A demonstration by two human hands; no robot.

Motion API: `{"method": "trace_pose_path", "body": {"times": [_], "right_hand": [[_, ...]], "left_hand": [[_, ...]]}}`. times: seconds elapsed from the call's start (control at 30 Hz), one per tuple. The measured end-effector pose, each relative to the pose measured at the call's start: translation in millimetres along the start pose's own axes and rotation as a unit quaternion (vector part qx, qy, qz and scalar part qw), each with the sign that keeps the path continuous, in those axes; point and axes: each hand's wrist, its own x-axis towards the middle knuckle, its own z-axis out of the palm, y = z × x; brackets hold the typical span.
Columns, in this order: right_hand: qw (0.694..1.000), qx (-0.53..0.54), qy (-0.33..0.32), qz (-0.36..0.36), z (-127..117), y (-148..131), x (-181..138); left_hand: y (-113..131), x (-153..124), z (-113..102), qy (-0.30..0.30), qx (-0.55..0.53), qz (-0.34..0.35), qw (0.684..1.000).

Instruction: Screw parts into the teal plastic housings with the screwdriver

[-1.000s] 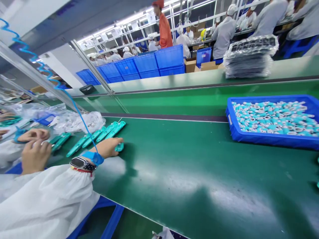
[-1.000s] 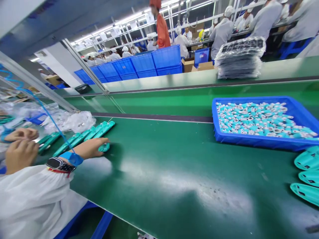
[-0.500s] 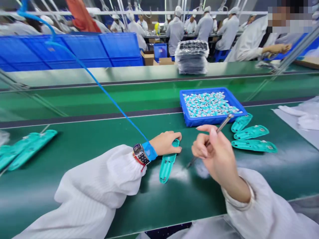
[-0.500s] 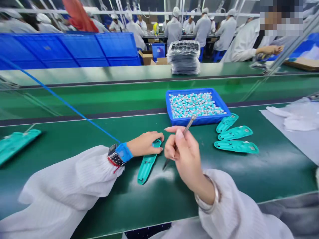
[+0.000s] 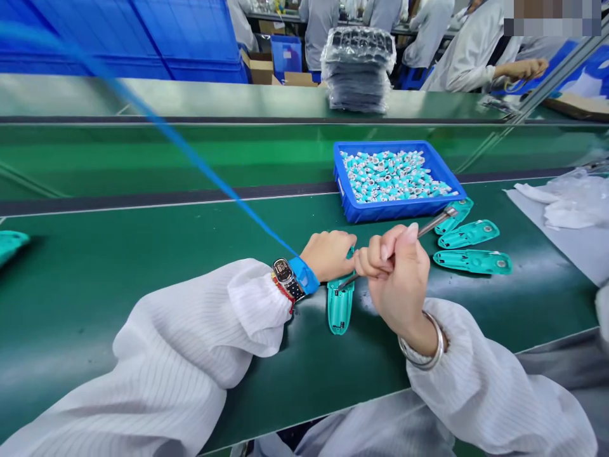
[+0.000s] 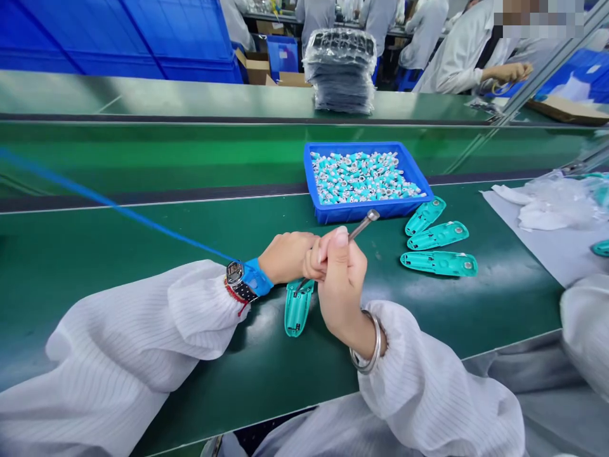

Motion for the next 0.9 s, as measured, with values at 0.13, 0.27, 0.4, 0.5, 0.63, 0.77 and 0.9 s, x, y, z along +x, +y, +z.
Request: {"method": "trace_pose_path", "body": {"times": [0.13, 0.27, 0.4, 0.5, 0.63, 0.77, 0.9], "right_hand": [[0.999, -0.04, 0.002, 0.01, 1, 1, 0], [0.998, -0.053, -0.035, 0.002, 1, 4, -5], [0.992, -0.085, -0.05, -0.073, 1, 10, -7], [0.99, -0.075, -0.042, -0.108, 0, 16, -4], [0.985, -0.109, -0.063, -0.12, -6, 22, -5], [0.974, -0.127, -0.097, -0.162, -9, 23, -10], [0.982, -0.085, -0.091, -0.142, -6, 14, -11]], "left_hand": [[1, 0, 2, -0.002, 0.013, 0.008, 1.0], [4, -2, -1, -0.012, 0.02, 0.017, 1.0], [9, -3, -7, -0.044, 0.021, 0.013, 0.999], [11, -3, -9, -0.045, 0.018, 0.016, 0.999], [12, -4, -9, -0.064, 0.007, 0.025, 0.998], [11, -4, -9, -0.055, 0.019, 0.03, 0.998], [11, -3, -6, -0.041, 0.024, 0.033, 0.998]]}}
